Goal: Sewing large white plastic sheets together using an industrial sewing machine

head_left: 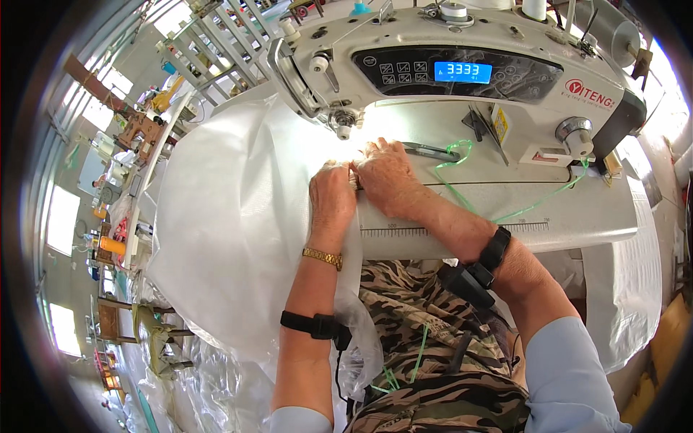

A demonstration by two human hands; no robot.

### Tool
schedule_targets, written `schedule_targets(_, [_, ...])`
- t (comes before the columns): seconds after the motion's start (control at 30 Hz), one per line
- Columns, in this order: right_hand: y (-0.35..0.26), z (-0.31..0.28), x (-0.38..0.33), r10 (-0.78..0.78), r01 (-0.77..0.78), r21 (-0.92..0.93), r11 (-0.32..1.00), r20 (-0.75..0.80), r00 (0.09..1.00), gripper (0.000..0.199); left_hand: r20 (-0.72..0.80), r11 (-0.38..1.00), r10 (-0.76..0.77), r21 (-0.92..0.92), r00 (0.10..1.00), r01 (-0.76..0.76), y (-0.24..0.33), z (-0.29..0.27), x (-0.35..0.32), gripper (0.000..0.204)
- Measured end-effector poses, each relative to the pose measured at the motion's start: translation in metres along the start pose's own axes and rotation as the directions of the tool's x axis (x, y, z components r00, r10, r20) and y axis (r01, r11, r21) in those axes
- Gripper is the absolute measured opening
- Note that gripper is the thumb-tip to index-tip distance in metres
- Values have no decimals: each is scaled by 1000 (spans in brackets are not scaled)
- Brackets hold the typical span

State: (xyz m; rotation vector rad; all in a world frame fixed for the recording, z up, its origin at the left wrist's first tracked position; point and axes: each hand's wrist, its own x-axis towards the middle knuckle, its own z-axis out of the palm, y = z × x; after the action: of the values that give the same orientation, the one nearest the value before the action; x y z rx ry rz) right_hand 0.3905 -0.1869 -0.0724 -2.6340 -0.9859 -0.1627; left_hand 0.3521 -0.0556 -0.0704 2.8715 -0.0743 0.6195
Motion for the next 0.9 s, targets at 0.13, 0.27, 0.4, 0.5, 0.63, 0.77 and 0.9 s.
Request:
schedule_targets(0.13, [-9,-4,1,-29,31,53,998,-32,999,28,-54,1000,1,-13,999,-2,-2,-10,-6,13])
schedule_targets(0.27, [-7,7,-1,-45,45,54,998,4,999,29,81,998,55,20,995,-56,3,-36,-15,17])
schedule_targets(0.4, [5,4,-6,-50,54,17,998,-163,985,23,132,969,220,-145,967,-200,25,-142,-24,30])
schedule_targets(0.5, [1,-1,-9,-62,64,8,998,-154,986,20,-21,942,119,-313,993,-120,-35,-224,-29,36])
schedule_targets(0.63, [-5,0,-8,-79,79,-9,997,-175,981,20,-256,935,-116,298,960,193,-173,-252,-44,37])
schedule_targets(0.77, [-9,9,-8,-100,100,-13,995,-234,967,23,-141,881,-384,241,913,408,-275,-187,-95,63])
schedule_targets(0.9, [4,7,-11,-102,115,38,993,-257,961,27,-27,878,-447,182,894,444,-268,-118,-89,54])
